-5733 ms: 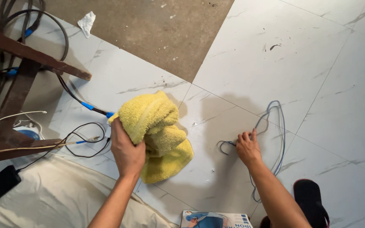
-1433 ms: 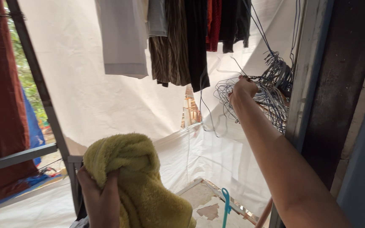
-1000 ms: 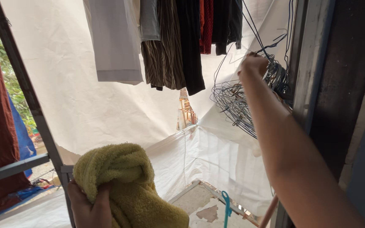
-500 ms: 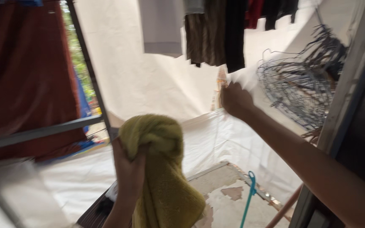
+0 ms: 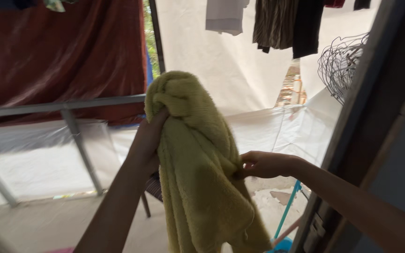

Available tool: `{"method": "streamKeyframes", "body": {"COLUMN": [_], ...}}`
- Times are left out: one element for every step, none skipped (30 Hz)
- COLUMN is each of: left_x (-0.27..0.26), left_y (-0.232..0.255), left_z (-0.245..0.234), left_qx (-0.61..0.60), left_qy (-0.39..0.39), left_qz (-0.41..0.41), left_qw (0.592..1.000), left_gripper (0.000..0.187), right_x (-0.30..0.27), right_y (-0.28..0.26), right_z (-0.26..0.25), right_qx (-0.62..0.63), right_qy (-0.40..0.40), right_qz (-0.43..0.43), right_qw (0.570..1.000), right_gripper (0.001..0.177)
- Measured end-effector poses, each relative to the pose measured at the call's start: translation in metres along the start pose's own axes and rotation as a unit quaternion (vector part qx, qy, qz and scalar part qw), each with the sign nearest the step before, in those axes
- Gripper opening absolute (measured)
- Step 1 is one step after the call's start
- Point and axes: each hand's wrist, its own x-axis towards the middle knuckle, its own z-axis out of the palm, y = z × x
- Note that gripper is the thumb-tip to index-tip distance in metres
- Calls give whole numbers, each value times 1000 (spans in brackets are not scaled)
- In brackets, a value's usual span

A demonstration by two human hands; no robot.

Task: The person installs a red wall-mounted fan by adjusting its position and plugging it into a wall socket, then turns it on. Afterwards, they remove a yellow towel from a hanger, fold it, and place it on a desk.

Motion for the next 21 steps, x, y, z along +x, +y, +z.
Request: {"method": "streamKeyframes", "body": {"left_x": [-16,-32,-48,-64,-77,-92,-106,-120,-135,-149,-160,-172,-182,-192,-202,-212,-221,-230,-240,-250,-261], "left_y": [4,8,11,13,15,15,14,11,8,6,6,9,11,16,21,26,31,36,40,43,46], "left_z": [0,0,-1,-2,-3,-3,-2,0,3,7,11,16,24,31,37,44,51,59,65,71,77], "left_qx": [56,113,170,226,283,309,333,357,347,338,329,320,309,298,301,304,307,314,322,329,352], "left_qy": [-1,-2,2,6,7,17,24,32,31,29,26,25,21,18,0,-18,-37,-47,-57,-66,-75], "left_qz": [34,67,79,90,103,81,60,39,30,20,13,0,-10,-21,-20,-19,-19,-23,-28,-34,-26], "left_qw": [998,991,982,970,953,948,941,933,937,940,944,947,951,954,954,952,951,948,945,941,933], "left_gripper": [59,61,62,63,64,65,65,66,65,64,63,63,64,64,65,65,66,65,64,63,62], "right_x": [-12,-24,-38,-50,-62,-77,-97,-117,-137,-158,-179,-198,-217,-234,-250,-266,-282,-298,-310,-321,-332], "right_y": [7,10,10,5,-3,-12,-22,-31,-40,-48,-55,-60,-64,-67,-70,-71,-73,-75,-78,-84,-90], "right_z": [5,11,19,27,30,32,30,28,29,30,28,29,30,32,36,42,51,59,69,79,90], "right_qx": [54,108,165,233,300,365,350,333,317,273,228,182,162,141,119,107,95,83,28,-28,-81], "right_qy": [34,68,101,130,160,189,227,263,298,285,274,262,207,150,93,81,69,58,86,114,139], "right_qz": [-13,-25,-33,-36,-41,-45,0,46,93,98,102,106,79,52,29,25,22,20,81,143,204], "right_qw": [998,991,981,963,940,910,909,904,896,914,929,942,962,977,988,991,993,995,993,983,966], "right_gripper": [55,56,58,59,61,63,66,71,76,76,77,78,80,84,88,86,85,85,69,54,41]}}
